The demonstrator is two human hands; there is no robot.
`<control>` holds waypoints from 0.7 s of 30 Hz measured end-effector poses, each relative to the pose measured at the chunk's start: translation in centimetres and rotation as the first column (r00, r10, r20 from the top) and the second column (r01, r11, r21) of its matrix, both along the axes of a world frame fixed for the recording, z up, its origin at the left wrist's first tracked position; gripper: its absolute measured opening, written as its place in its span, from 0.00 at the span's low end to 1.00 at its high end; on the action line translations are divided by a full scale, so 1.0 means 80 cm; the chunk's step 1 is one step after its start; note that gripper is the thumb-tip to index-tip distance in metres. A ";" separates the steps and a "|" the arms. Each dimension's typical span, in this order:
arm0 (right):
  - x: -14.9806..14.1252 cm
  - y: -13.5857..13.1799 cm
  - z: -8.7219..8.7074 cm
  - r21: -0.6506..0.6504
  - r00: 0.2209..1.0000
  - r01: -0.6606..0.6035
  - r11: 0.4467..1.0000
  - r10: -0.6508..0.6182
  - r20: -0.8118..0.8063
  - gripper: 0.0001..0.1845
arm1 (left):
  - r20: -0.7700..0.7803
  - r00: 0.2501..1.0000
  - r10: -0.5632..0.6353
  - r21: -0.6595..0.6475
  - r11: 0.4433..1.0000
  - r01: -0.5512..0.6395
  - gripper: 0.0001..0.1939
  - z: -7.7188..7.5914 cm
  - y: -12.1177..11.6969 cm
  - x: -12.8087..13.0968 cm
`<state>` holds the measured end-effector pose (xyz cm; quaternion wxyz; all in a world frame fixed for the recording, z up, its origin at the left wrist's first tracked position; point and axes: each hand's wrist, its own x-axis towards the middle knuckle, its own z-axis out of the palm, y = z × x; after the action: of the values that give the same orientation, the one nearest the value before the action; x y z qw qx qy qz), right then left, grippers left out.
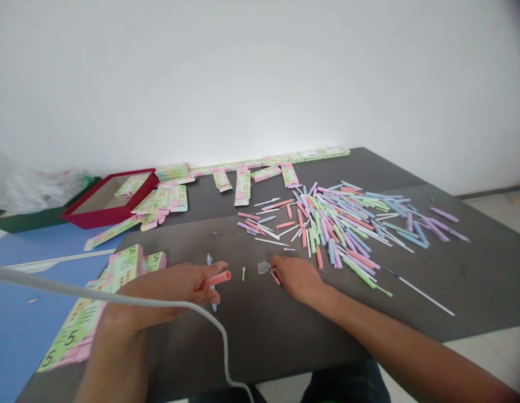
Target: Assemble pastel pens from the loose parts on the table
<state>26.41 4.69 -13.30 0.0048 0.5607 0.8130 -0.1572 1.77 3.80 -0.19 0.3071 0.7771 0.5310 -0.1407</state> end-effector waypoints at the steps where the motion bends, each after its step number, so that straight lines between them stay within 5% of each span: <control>1: 0.000 0.000 0.000 -0.008 1.000 0.001 1.000 -0.001 -0.006 0.14 | 0.014 1.000 0.010 0.003 1.000 -0.010 0.15 0.000 -0.001 0.000; 11: 0.009 0.001 -0.004 -0.005 0.993 -0.049 0.999 0.048 -0.105 0.15 | 0.039 0.996 -0.076 0.036 0.997 0.075 0.17 0.003 -0.002 -0.001; 21: 0.003 -0.024 0.004 -0.037 0.996 0.080 0.996 -0.081 -0.037 0.13 | -0.005 0.998 -0.061 0.072 0.996 0.061 0.23 0.000 -0.006 0.003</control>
<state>26.63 2.74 -12.97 -0.0074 0.5897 0.7867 -0.1825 2.02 3.33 -0.16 0.2740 0.8033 0.5121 -0.1318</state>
